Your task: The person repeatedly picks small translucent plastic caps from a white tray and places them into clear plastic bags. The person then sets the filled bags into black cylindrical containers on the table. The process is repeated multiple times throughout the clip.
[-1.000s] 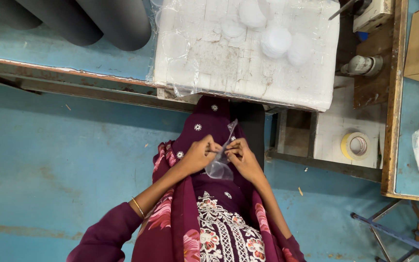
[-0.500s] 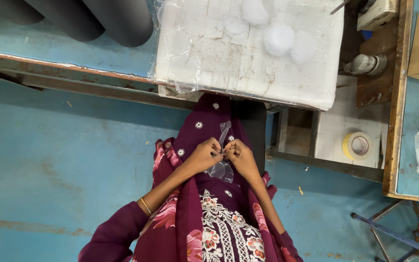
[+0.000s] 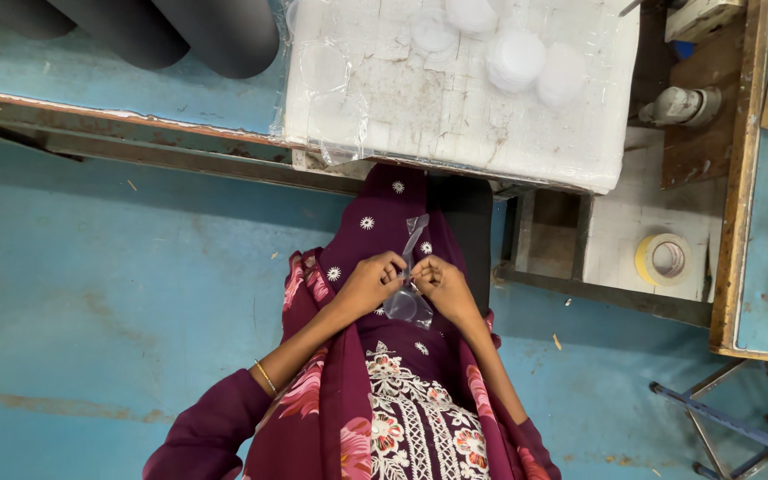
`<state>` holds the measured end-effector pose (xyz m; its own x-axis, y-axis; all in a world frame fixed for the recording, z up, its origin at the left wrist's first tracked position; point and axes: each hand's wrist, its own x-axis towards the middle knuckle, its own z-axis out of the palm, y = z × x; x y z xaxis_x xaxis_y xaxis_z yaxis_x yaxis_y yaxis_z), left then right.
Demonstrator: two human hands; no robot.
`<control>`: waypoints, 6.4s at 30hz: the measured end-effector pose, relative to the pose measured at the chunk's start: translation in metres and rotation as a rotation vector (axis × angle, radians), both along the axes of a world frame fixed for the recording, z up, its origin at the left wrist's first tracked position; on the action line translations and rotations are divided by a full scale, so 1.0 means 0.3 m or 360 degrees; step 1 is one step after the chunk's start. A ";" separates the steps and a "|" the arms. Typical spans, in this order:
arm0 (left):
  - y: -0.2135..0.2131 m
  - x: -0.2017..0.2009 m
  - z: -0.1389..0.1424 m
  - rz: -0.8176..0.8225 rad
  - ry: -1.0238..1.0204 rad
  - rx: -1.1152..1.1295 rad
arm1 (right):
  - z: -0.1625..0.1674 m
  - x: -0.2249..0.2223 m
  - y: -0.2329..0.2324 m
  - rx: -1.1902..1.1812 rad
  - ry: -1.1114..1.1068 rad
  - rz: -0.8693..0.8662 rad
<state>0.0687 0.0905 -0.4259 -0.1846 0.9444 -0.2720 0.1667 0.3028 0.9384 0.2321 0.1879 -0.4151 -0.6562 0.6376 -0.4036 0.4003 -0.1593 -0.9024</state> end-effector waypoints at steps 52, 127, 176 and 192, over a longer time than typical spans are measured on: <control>0.076 -0.043 0.056 0.0408 -0.0337 0.0275 | 0.119 -0.023 0.020 0.0635 0.0203 -0.0114; 0.012 -0.139 0.364 0.0334 -0.2159 0.0217 | 0.282 0.023 -0.005 -0.0676 0.0586 -0.0468; 0.025 0.091 0.214 0.0468 -0.0948 0.0285 | 0.292 -0.065 -0.027 0.0908 -0.0165 -0.0552; 0.069 -0.048 0.244 0.0734 -0.0760 0.0363 | 0.224 0.078 0.094 -0.0278 0.0284 -0.0183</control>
